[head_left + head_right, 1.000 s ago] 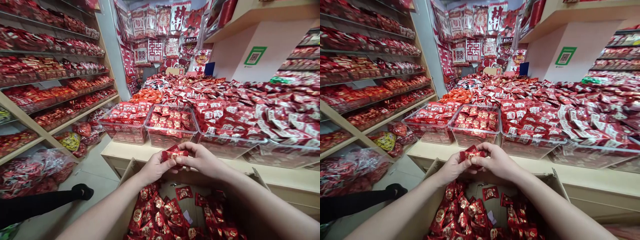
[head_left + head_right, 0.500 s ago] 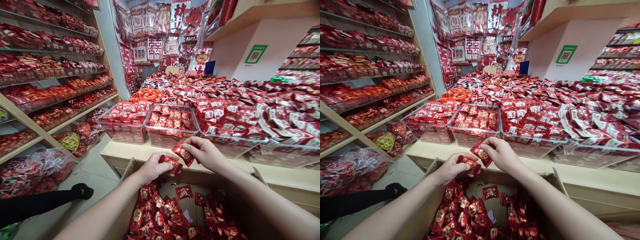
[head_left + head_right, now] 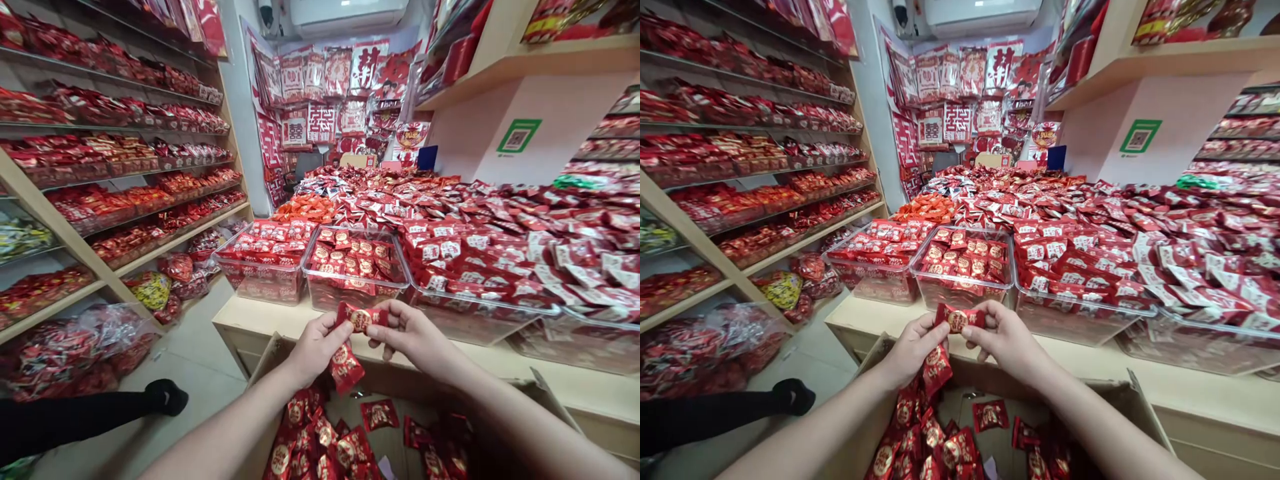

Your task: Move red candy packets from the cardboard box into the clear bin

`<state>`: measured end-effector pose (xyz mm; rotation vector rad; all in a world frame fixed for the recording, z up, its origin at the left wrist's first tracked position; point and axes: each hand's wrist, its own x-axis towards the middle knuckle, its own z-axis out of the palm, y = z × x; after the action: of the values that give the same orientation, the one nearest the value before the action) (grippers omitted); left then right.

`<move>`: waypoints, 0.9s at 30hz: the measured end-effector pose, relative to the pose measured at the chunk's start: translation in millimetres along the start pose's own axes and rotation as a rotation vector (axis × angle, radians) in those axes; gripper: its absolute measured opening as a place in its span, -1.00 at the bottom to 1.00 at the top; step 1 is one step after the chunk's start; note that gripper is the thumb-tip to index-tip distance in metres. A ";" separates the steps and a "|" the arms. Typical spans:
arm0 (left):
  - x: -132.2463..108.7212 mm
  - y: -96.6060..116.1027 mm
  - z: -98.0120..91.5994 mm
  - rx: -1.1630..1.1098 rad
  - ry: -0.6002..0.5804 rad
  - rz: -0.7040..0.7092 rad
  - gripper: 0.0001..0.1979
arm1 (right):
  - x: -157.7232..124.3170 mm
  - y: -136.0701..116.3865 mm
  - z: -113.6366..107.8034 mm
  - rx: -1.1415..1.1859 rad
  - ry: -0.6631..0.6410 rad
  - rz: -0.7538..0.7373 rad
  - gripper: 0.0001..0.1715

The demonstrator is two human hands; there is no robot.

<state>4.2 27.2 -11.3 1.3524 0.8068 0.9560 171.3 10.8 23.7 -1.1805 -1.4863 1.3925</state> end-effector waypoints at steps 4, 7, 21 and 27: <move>-0.3 2.1 -0.8 0.050 -0.021 0.000 -0.64 | 2.5 0.3 -2.6 0.043 0.031 -0.055 -0.72; -0.9 3.9 0.1 0.081 -0.082 0.037 -0.64 | 3.2 -2.0 -5.7 -0.015 -0.001 -0.066 -0.73; -8.2 -2.3 9.5 0.212 0.079 0.062 -0.59 | 28.3 -43.9 5.6 -0.091 0.374 -0.401 -0.65; -11.1 -4.1 7.1 0.327 0.025 0.125 -0.63 | 132.4 -91.4 -38.0 -0.933 0.566 -0.052 -0.56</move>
<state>6.5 14.2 -15.6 1.6920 0.9352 0.9676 159.8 150.8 110.7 -1.8613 -1.7287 0.1973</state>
